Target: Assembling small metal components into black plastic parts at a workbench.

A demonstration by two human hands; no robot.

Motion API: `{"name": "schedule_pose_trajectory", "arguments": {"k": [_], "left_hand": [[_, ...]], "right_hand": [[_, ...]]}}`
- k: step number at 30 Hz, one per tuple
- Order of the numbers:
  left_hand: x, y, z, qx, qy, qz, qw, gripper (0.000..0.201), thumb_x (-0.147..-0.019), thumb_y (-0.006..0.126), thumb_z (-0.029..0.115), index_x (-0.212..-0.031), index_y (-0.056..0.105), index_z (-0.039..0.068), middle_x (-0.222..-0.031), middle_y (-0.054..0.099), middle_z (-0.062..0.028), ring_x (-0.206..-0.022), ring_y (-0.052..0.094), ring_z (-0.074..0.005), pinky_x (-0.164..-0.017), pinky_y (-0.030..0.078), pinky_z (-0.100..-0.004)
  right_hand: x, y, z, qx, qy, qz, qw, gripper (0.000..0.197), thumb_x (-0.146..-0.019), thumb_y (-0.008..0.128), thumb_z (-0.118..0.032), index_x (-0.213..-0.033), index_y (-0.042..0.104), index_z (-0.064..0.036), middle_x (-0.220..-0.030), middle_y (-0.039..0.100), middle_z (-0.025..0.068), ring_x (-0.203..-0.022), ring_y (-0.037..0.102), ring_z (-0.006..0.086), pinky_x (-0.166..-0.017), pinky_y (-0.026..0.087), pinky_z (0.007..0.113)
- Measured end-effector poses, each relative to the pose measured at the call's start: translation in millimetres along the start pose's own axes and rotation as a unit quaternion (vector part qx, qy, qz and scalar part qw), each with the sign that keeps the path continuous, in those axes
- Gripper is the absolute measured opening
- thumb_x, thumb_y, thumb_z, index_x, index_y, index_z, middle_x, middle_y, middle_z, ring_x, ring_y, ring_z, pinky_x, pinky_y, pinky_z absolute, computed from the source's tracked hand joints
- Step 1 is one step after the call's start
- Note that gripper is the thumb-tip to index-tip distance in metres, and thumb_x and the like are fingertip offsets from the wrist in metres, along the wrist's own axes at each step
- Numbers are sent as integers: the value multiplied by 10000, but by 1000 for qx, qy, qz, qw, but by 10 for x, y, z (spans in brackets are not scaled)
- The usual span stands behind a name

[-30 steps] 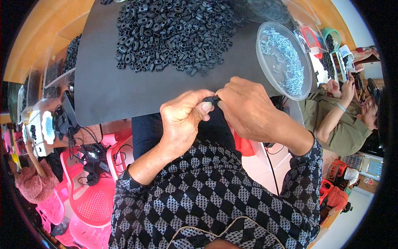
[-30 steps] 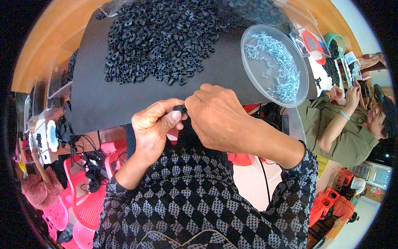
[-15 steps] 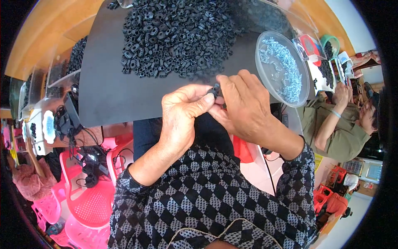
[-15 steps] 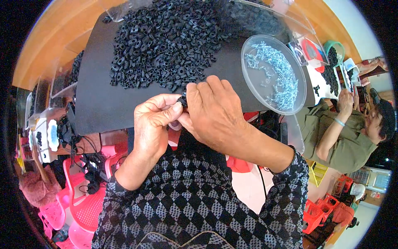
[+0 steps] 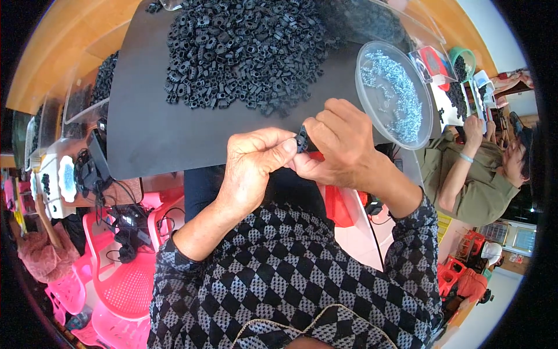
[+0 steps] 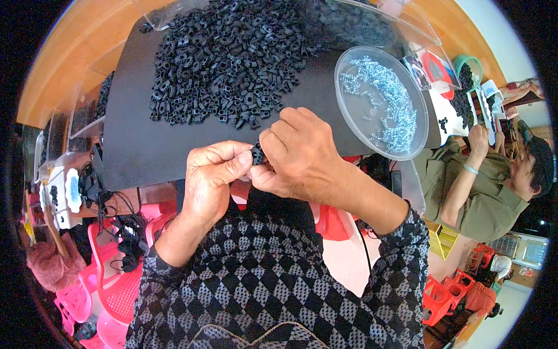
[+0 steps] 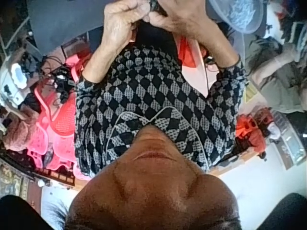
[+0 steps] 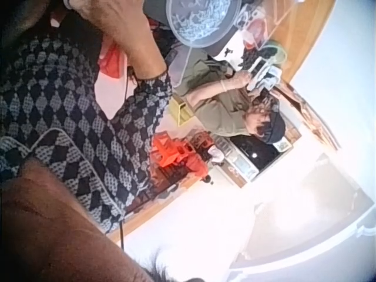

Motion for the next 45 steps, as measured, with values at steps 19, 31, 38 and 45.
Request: {"name": "schedule_pose_trajectory", "arguments": {"k": [19,31,38,45], "left_hand": [[22,-12,64,-114,125,56,984,234,-920,574,117,-1087,612,-43,-915,649,-95,-761,612,-125,-696,496,-233],[-62,-222,417,-482,324,130,803,188,-791,671,32,-976,657,-1,-848,649,-75,-791,592,-169,-737,460,-275],[-294,-69,554,-582,368,94,720,182,-729,695,56,-909,675,66,-867,637,-50,-786,570,-204,-790,369,-335],[-685,-4,487,-733,379,-28,564,238,-649,573,-2,-823,691,109,-680,507,-23,-684,527,-194,-717,346,-345]], "right_hand": [[-170,-535,458,106,55,72,990,263,-646,720,-164,-695,490,-45,-619,449,80,-561,468,255,-482,379,369],[-774,-1089,2042,281,327,74,899,316,-755,627,-260,-784,564,48,-702,602,239,-690,614,399,-630,488,462],[-706,-1052,1891,328,289,85,895,341,-756,672,-290,-758,572,36,-747,581,228,-750,597,382,-656,472,456],[-632,-910,1209,236,123,169,949,75,-752,646,-75,-762,591,-25,-722,571,154,-716,561,320,-665,432,411]]}}
Point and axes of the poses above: each hand's wrist, its own x-axis away from the middle knuckle, its own y-axis out of the palm, z = x × y, the point moved 5 cm from there along -x, towards the middle knuckle
